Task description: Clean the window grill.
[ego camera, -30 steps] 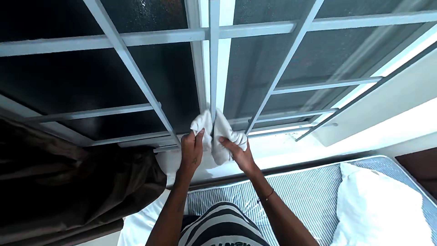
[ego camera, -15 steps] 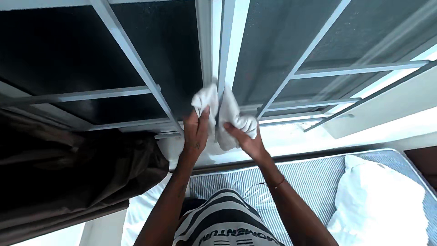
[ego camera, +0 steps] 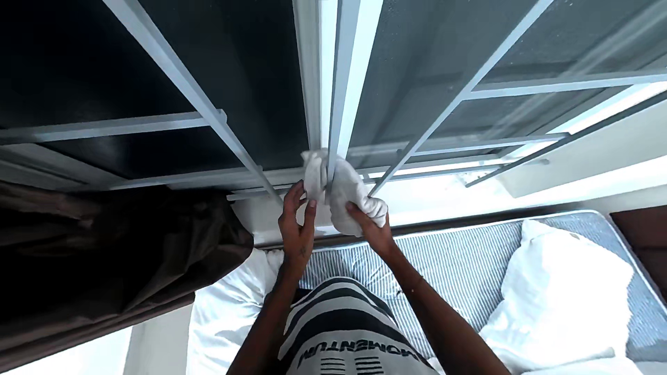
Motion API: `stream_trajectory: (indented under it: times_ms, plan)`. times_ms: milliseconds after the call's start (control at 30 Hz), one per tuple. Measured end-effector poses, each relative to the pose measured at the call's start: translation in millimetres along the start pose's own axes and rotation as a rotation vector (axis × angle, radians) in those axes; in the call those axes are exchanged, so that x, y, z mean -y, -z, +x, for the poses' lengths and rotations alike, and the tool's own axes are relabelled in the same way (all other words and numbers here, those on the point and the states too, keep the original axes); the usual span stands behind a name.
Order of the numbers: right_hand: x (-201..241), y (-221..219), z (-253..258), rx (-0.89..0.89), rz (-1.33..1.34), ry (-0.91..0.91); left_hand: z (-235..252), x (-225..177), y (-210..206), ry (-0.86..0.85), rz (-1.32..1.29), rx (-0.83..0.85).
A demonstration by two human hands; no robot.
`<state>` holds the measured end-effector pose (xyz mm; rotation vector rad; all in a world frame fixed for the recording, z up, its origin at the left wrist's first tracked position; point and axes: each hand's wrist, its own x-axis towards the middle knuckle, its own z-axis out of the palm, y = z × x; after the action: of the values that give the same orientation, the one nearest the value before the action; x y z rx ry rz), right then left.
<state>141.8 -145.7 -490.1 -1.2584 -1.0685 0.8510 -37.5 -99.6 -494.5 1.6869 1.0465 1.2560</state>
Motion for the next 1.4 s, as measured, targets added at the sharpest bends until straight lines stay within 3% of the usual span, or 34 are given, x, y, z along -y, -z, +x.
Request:
stream_trajectory:
  times_ms: [233,367,533,600,700,800,933,1133,1233,1400]
  plan:
    - [-45.8,-2.9,-0.9,0.002,-0.030,0.057,-12.4,13.4,-16.6,0.165,0.059,0.075]
    - [-52.3,0.6,0.5,-0.011,-0.039,0.070,-10.4,19.5,-23.7,0.122,0.063,0.080]
    - [-37.0,19.0,-27.7,0.015,-0.071,-0.077,-15.8,24.5,-20.6,0.161,0.035,0.111]
    - [-43.4,25.7,-36.6,0.018,-0.042,-0.131,-24.2,30.6,-18.0,0.237,0.022,0.203]
    - [-51.5,25.4,-48.8,0.030,0.039,-0.248,-35.6,32.8,-18.5,0.493,-0.108,0.386]
    - [-54.8,17.1,-52.6,0.053,0.051,-0.351,-44.9,38.4,-27.7,0.609,-0.266,0.432]
    - [-58.3,10.2,-53.4,0.055,0.068,-0.396,-42.6,41.7,-26.5,0.494,-0.111,0.377]
    - [-51.6,15.5,-63.0,0.067,0.161,-0.559,-31.1,20.1,-37.4,0.111,0.338,0.360]
    - [-45.3,14.6,-60.6,-0.028,0.199,-0.541,-19.8,6.2,-44.1,0.137,0.377,0.427]
    - [-33.1,24.3,-57.6,-0.081,0.211,-0.500,2.8,-4.2,-46.0,0.335,0.207,0.592]
